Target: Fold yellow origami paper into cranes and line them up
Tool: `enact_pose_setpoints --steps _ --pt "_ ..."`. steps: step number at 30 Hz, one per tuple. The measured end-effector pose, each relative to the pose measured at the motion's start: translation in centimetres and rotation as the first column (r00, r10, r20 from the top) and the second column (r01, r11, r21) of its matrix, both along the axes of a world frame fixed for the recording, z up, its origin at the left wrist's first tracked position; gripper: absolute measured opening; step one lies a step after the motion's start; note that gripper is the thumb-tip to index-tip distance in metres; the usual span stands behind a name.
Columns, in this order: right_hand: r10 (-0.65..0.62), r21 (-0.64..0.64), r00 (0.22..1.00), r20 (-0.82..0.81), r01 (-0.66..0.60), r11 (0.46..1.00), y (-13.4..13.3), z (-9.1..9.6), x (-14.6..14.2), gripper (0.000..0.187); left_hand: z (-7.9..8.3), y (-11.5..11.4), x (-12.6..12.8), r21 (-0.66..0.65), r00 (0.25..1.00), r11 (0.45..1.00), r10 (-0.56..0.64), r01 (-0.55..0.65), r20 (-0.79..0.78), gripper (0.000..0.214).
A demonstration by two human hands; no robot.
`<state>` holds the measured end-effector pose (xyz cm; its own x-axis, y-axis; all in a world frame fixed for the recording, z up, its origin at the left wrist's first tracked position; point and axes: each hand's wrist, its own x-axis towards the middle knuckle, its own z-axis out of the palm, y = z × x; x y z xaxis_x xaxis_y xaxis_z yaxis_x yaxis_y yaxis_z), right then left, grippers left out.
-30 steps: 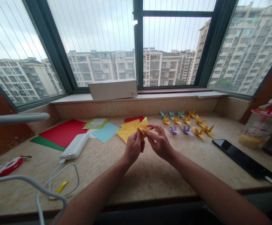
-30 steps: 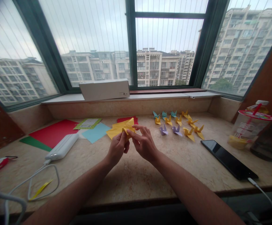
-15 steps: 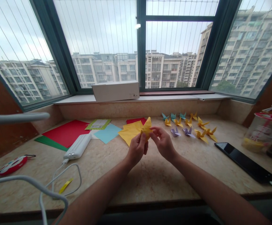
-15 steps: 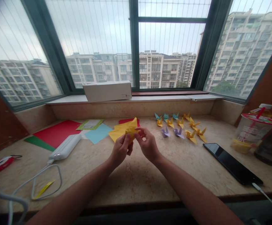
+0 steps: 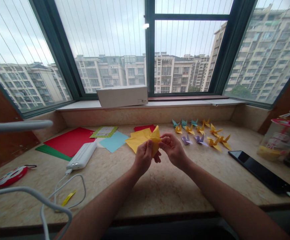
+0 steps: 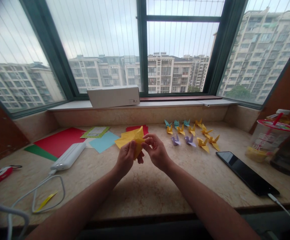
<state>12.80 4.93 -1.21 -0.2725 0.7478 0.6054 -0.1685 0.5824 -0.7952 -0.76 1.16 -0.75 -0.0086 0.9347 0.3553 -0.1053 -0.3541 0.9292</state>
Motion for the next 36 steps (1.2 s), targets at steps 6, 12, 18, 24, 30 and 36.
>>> enact_pose_setpoints --steps 6,12,18,24,30,36 --pt "-0.192 0.219 0.967 0.17 0.152 0.964 -0.2 0.2 0.6 0.013 0.0 0.1 -0.2 -0.017 0.999 1.0 0.02 -0.021 -0.051 0.05" --pt "-0.263 0.31 0.925 0.274 0.174 0.935 0.0 0.2 1.0 0.021 -0.5 0.6 -0.5 -0.055 0.994 0.998 -0.041 0.036 -0.105 0.051" --pt "-0.309 0.181 0.915 0.261 0.268 0.946 0.1 0.1 1.1 0.028 -0.3 0.3 -0.4 -0.095 0.979 0.988 -0.132 0.118 -0.153 0.041" --pt "-0.465 0.257 0.852 0.24 0.406 0.877 0.6 0.2 1.2 0.023 -0.4 0.4 -0.3 -0.113 0.979 0.988 -0.126 0.108 -0.159 0.041" --pt "-0.508 0.556 0.793 0.335 0.268 0.786 0.7 0.2 1.6 0.03 -0.6 0.4 -0.4 -0.176 0.985 0.981 -0.108 0.084 -0.134 0.057" --pt "-0.469 0.654 0.754 0.459 0.07 0.753 -0.1 0.2 1.4 0.028 -0.6 0.9 -0.8 -0.181 0.999 0.983 0.004 -0.01 -0.032 0.055"
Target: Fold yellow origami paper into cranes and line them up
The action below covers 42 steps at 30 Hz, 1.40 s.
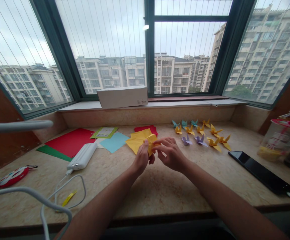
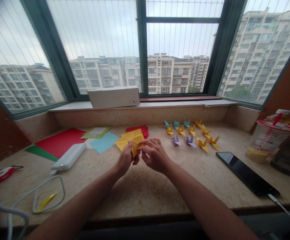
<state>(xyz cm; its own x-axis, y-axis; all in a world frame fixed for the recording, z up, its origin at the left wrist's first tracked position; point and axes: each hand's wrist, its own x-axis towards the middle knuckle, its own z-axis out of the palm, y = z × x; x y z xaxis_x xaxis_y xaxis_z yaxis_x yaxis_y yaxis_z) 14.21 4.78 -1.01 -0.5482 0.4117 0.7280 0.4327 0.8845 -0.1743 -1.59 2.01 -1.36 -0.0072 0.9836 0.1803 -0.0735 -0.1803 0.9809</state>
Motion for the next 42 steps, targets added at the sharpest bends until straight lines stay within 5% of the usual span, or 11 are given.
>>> enact_pose_setpoints --steps 7,12,17,22,27,30,35,42 --pt "-0.011 0.113 0.998 0.059 0.005 0.994 0.1 0.5 0.4 0.015 0.1 0.1 0.0 -0.055 0.998 0.998 -0.038 0.041 0.05 0.053" --pt "0.022 0.083 0.999 -0.03 -0.019 0.996 0.1 0.3 0.2 0.011 -0.2 0.3 -0.1 -0.056 0.988 0.993 -0.094 0.102 0.124 0.058" --pt "0.055 -0.095 0.977 -0.207 -0.076 0.993 0.2 -0.1 -0.2 0.007 -0.3 0.4 -0.1 -0.022 0.974 0.986 -0.161 0.167 0.16 0.064" --pt "0.078 -0.316 0.911 -0.406 -0.22 0.923 0.1 -0.1 -0.5 0.011 -0.1 0.3 -0.1 -0.007 0.984 0.99 -0.142 0.143 0.11 0.063" --pt "0.02 -0.435 0.895 -0.445 -0.236 0.869 -0.2 0.2 -0.6 0.012 0.4 -0.1 -0.1 0.001 0.983 0.988 -0.151 0.152 0.099 0.06" --pt "-0.028 -0.482 0.898 -0.44 -0.21 0.851 -0.1 0.2 -0.6 0.011 0.5 -0.3 0.0 0.01 0.989 0.99 -0.143 0.143 0.031 0.051" --pt "-0.135 -0.422 0.91 -0.393 -0.048 0.905 0.1 -0.2 -0.6 0.011 0.2 -0.1 0.1 0.033 0.982 0.985 -0.166 0.169 -0.087 0.041" --pt "-0.29 -0.433 0.821 -0.491 0.059 0.9 0.5 -0.2 -0.5 0.015 -0.8 0.8 -0.1 0.067 0.985 0.986 -0.149 0.155 -0.081 0.02"
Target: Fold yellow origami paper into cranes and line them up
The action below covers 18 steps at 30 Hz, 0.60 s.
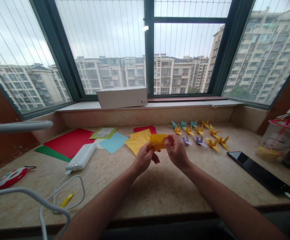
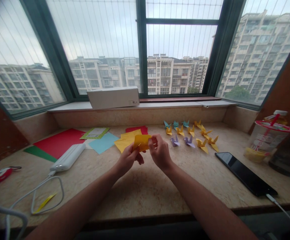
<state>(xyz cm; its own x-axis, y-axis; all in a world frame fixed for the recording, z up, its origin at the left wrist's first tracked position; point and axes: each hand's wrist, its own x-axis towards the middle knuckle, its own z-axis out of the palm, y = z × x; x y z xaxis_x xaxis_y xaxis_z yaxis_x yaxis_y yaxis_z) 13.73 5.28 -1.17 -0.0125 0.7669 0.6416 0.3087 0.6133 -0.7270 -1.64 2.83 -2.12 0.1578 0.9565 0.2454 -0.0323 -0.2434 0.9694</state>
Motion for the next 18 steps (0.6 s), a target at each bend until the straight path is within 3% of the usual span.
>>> enact_pose_setpoints --steps 5,7,13,16,18 --pt "0.017 0.147 0.994 0.111 -0.034 0.989 0.3 -0.4 -0.2 0.025 -0.6 0.2 -0.1 0.048 0.998 0.999 0.019 -0.017 -0.053 0.018" --pt "0.038 0.149 0.991 0.13 -0.057 0.987 0.4 -0.6 -0.2 0.025 -0.8 0.2 -0.1 0.075 0.994 0.997 0.018 -0.01 -0.105 0.017" --pt "0.019 -0.041 0.996 -0.087 -0.022 0.999 1.3 -1.0 0.1 0.033 -0.5 -0.5 -0.2 0.07 0.974 0.997 -0.023 0.04 -0.226 0.027" --pt "0.087 -0.135 0.973 -0.216 -0.118 0.984 1.6 -1.1 0.0 0.032 -0.1 -1.0 -0.2 0.075 0.98 0.997 -0.017 0.033 -0.196 0.026" --pt "0.156 -0.151 0.941 -0.3 -0.208 0.966 1.5 -0.9 -0.2 0.032 0.2 -1.3 -0.1 0.064 0.996 0.998 0.011 -0.005 -0.086 0.024"
